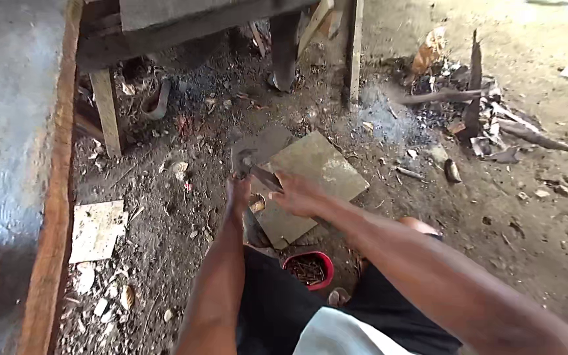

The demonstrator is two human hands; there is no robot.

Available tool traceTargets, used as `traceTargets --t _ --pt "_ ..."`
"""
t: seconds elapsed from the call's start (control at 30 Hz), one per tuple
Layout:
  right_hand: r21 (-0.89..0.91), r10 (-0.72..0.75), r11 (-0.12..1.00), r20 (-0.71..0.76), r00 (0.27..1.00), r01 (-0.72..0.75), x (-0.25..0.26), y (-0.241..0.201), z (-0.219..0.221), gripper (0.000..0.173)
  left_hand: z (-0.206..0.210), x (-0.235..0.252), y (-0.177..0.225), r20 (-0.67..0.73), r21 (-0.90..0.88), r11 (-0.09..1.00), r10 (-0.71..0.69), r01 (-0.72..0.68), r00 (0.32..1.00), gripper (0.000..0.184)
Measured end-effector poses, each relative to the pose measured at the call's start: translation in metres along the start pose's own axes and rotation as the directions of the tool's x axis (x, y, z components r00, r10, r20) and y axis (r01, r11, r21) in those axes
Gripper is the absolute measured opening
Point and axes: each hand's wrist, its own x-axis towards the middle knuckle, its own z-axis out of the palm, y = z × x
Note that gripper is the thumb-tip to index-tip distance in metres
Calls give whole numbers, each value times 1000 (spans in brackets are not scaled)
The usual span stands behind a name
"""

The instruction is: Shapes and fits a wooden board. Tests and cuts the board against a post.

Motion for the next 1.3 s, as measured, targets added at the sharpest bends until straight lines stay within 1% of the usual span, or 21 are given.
traceTargets --t 0.03,0.07,0.1,0.17,0.23,0.33,0.47,0.57,0.63,0.7,0.77,0.8,0.83,0.9,0.93,1.0,1.07,1.1,1.17,1.23,1.3 --pt "32 -11 999 -50 999 13 -2 5 -1 47 -13 6 47 140 42 946 -324 322 935 28" --pt "76 -11 997 -141 990 22 -8 15 10 46 -15 3 71 155 86 881 -473 465 868 33" --pt "111 6 994 -229 973 20 -9 28 21 48 -13 1 83 126 109 862 -506 495 854 36" --pt "132 110 988 -283 953 -75 1 59 38 51 -13 2 85 64 107 894 -444 436 894 40" --pt "98 243 969 -221 945 -226 12 98 63 54 -12 4 81 56 95 905 -421 415 905 41" --pt "50 376 927 -118 919 -373 19 134 97 70 -4 15 76 73 128 898 -433 422 899 43" --pt "44 407 913 -78 910 -405 21 132 105 70 14 13 71 303 301 915 -358 268 883 45" --pt "49 402 916 -72 913 -399 24 133 101 69 19 8 71 316 316 928 -299 197 900 41" --pt "47 393 919 -70 917 -390 22 134 103 69 8 10 69 247 225 930 -345 292 906 40" --pt "57 386 922 -65 920 -383 22 136 104 71 -5 14 69 65 31 910 -414 413 908 40" --pt "63 388 921 -66 919 -384 23 137 102 71 -6 14 69 -118 -155 893 -441 422 890 33" --pt "60 394 919 -61 917 -390 24 138 100 70 -5 9 64 -145 -205 892 -434 402 889 31" --pt "59 399 916 -58 915 -396 24 139 101 70 -1 2 55 -138 -189 915 -385 357 913 31" --pt "58 396 918 -66 916 -393 28 142 101 69 15 -3 17 -63 -50 988 -152 149 986 37" --pt "63 394 919 -71 916 -390 28 143 104 70 26 -2 2 -45 19 997 -71 72 996 41" --pt "69 390 920 -83 917 -385 30 145 106 70 30 6 -9 -80 30 998 -50 52 996 43" --pt "67 396 918 -82 914 -392 31 142 104 70 19 11 -8 -199 -58 998 -47 36 979 41" --pt "63 404 914 -75 912 -400 32 141 102 69 9 11 2 -260 -85 996 17 -41 965 39" --pt "67 412 910 -73 908 -408 33 142 100 69 -13 13 39 -307 -109 937 285 -331 908 35" --pt "83 406 913 -95 909 -399 29 146 110 70 -19 12 63 -182 -245 852 428 -462 885 30" --pt "86 394 919 -108 913 -386 30 145 110 70 -5 12 49 -3 -372 855 388 -361 922 28"
